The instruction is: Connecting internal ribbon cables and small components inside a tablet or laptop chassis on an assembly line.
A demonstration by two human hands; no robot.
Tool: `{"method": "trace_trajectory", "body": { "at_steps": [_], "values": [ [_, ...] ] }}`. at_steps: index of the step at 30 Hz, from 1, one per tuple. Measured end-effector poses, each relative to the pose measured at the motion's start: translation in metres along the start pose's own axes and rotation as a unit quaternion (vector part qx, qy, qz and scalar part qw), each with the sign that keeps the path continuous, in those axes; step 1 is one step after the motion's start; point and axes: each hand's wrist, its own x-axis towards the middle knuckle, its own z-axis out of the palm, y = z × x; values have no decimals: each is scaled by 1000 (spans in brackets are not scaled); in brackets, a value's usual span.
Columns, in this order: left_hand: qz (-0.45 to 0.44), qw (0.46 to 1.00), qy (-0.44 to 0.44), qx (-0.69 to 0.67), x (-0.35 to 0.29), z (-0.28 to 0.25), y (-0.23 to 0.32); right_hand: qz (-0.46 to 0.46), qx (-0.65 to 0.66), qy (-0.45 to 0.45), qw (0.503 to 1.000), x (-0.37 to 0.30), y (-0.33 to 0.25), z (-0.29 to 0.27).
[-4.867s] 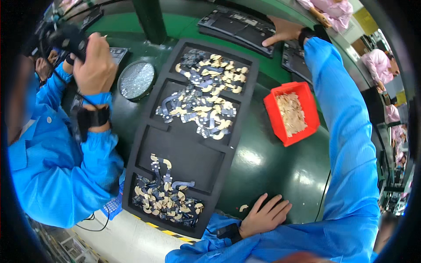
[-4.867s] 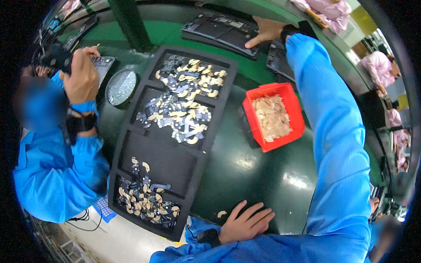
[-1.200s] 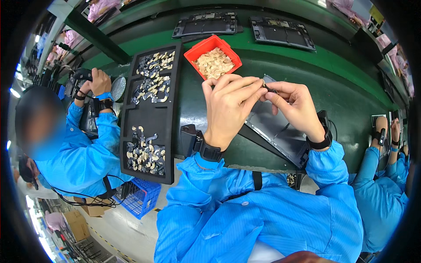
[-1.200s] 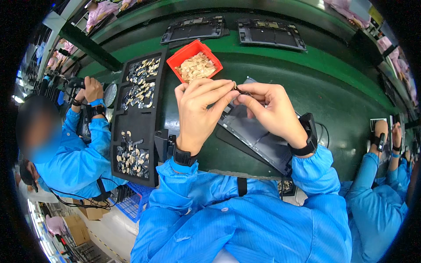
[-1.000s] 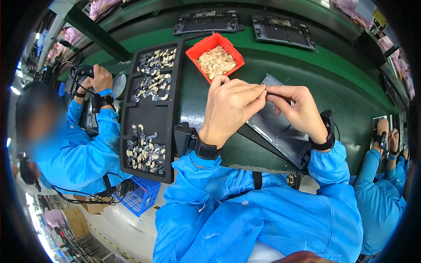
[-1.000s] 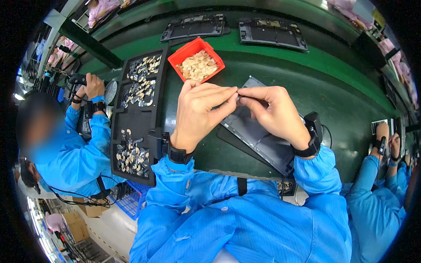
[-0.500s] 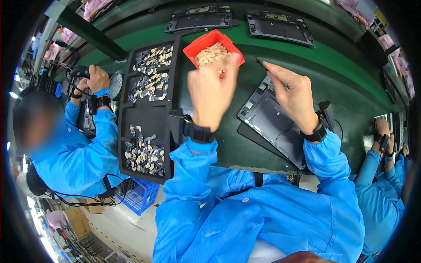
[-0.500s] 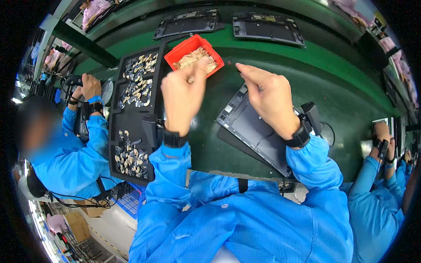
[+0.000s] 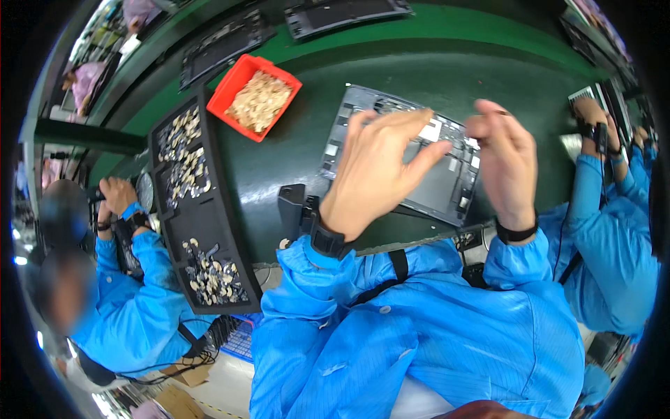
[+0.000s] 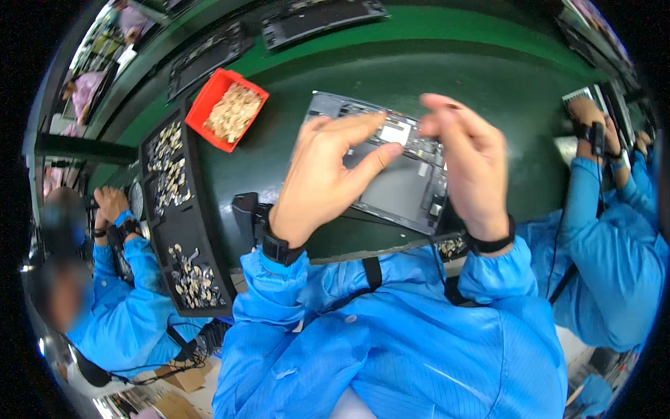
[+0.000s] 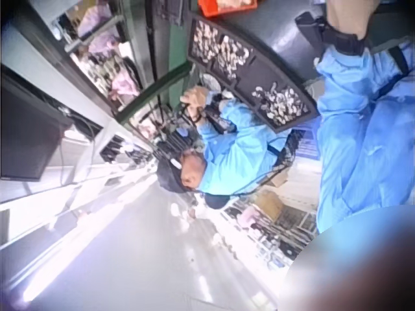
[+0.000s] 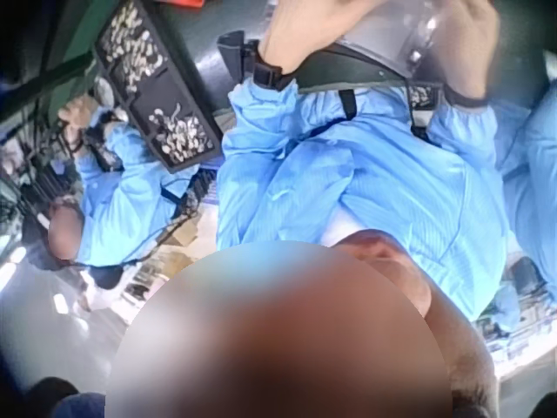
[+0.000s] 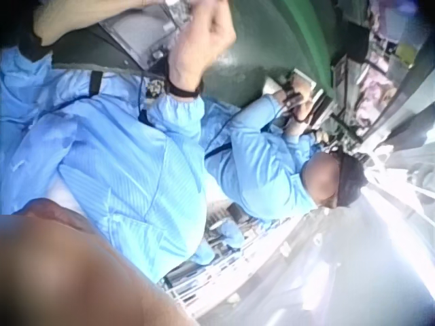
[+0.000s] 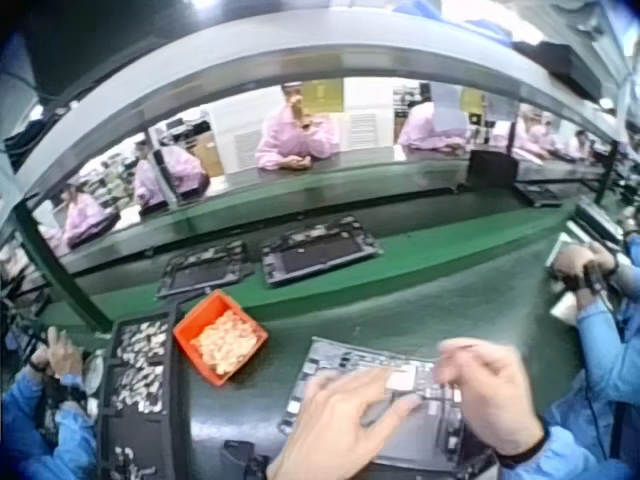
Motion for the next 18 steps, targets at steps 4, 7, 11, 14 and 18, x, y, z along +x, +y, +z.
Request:
{"method": "trace_trajectory", "body": {
  "at_steps": [4, 7, 11, 14, 18],
  "values": [
    [105, 976, -27, 187, 16, 29, -52, 20, -211, 71, 975, -63, -53, -73],
    [37, 977, -100, 185, 10, 28, -59, 68, -247, 116, 960, -110, -69, -119],
    [-73, 956, -155, 240, -26, 13, -21, 49, -314, 245, 916, -151, -95, -172],
    [-131, 962, -122, 208, -53, 21, -9, 85, -375, 191, 903, -138, -86, -164],
    [74, 972, -91, 201, -51, 25, 0, 124, -336, 13, 933, -90, -25, -57]
  ]
}}
